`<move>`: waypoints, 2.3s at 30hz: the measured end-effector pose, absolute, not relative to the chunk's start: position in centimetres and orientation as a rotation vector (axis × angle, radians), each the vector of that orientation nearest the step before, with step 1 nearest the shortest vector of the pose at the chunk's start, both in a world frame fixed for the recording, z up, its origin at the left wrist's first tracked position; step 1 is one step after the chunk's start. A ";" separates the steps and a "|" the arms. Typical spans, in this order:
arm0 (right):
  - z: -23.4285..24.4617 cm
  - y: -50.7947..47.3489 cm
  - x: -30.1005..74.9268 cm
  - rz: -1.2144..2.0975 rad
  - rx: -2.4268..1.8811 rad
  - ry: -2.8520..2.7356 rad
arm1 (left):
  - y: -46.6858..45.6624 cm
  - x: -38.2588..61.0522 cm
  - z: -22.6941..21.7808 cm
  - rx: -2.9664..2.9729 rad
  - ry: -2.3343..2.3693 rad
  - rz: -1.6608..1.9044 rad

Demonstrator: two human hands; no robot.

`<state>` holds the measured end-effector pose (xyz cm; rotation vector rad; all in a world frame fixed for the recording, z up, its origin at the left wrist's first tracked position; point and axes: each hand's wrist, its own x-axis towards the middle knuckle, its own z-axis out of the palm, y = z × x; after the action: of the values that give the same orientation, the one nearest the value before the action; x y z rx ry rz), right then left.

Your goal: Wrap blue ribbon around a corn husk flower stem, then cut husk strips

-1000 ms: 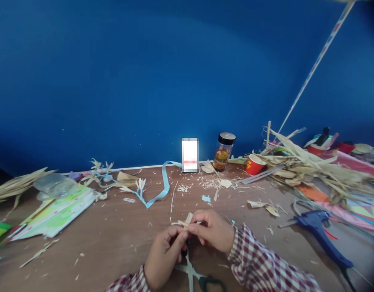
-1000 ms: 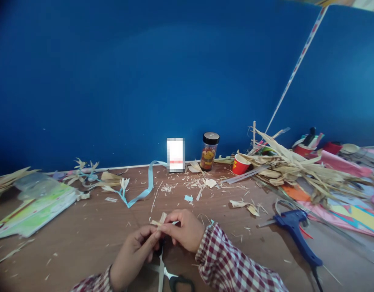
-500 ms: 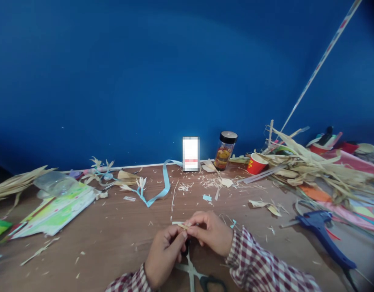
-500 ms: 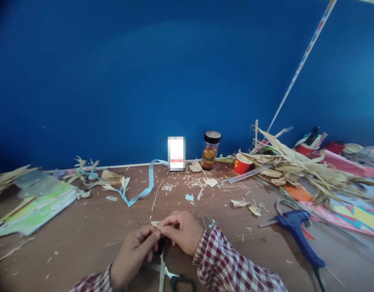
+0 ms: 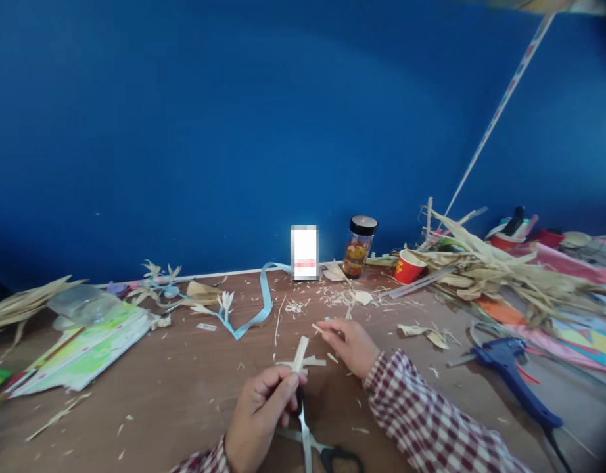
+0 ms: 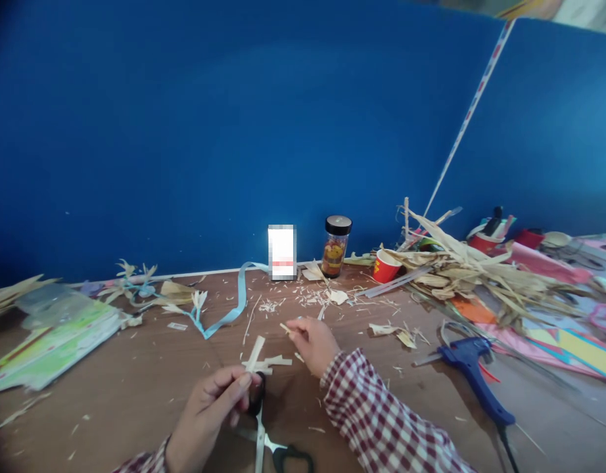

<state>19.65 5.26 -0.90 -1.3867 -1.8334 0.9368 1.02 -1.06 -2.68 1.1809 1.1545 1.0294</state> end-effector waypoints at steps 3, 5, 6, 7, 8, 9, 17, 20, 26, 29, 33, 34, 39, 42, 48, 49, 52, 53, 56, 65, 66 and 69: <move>-0.2 5.2 19.8 1.413 -1.267 -1.625 | -0.6 1.0 -2.9 1.089 1.201 1.115; 0.5 4.5 19.3 1.615 -1.193 -1.576 | -0.4 1.1 -3.1 1.040 1.220 1.136; 0.8 4.1 19.0 1.668 -1.166 -1.589 | -0.3 1.1 -3.2 1.032 1.220 1.130; 1.0 3.6 18.6 1.693 -1.145 -1.621 | -0.3 1.2 -3.2 1.038 1.211 1.112; 1.0 3.2 18.3 1.688 -1.130 -1.664 | -0.4 1.2 -3.3 1.054 1.196 1.091; 0.9 2.9 18.0 1.664 -1.122 -1.708 | -0.4 1.3 -3.3 1.078 1.179 1.067; -0.8 2.6 17.3 1.377 -1.195 -1.924 | -1.0 1.5 -3.2 1.173 1.180 0.961; -1.1 3.6 18.0 1.111 -1.299 -1.978 | -1.1 1.4 -2.9 1.161 1.193 0.929; 0.1 5.8 20.7 0.814 -1.504 -1.826 | -1.3 1.7 -2.5 1.237 1.174 0.868; 1.2 5.0 20.3 1.162 -1.301 -1.830 | -1.1 1.7 -2.6 1.245 1.210 0.880; 1.4 3.4 19.1 1.254 -1.202 -1.912 | -1.1 1.5 -2.3 1.335 1.212 0.883; 1.2 3.2 18.9 1.224 -1.213 -1.927 | -1.1 1.5 -2.2 1.354 1.212 0.877; 0.4 3.3 18.8 1.090 -1.234 -1.970 | -0.8 0.9 -1.9 1.522 1.242 0.888; 0.2 3.3 18.7 1.071 -1.250 -1.975 | -0.3 0.5 -2.1 1.543 1.282 0.936; 0.0 2.6 17.7 1.125 -1.261 -1.887 | 0.1 0.7 -2.9 1.151 1.308 1.086; -0.1 2.5 17.5 1.125 -1.268 -1.852 | 0.0 0.9 -2.9 1.087 1.280 1.089; -0.1 2.2 17.0 1.104 -1.313 -1.773 | -0.1 1.4 -3.1 0.973 1.195 1.086; -0.1 2.1 16.9 1.103 -1.323 -1.766 | -0.2 1.4 -3.1 0.950 1.172 1.089; 0.2 1.9 16.7 1.141 -1.311 -1.765 | -0.2 1.4 -3.0 0.875 1.152 1.115; 1.8 2.1 17.7 0.976 -1.217 -1.888 | 0.2 0.9 -2.1 0.736 1.159 1.159; 1.9 2.0 17.7 0.947 -1.194 -1.926 | 0.2 0.9 -2.2 0.733 1.163 1.165; 1.6 1.7 17.4 0.951 -1.210 -1.964 | 0.2 0.8 -2.4 0.742 1.168 1.177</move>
<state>17.40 1.68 1.58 -1.2097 -1.9638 0.9513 0.83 0.16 -2.42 0.7420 1.1680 1.1769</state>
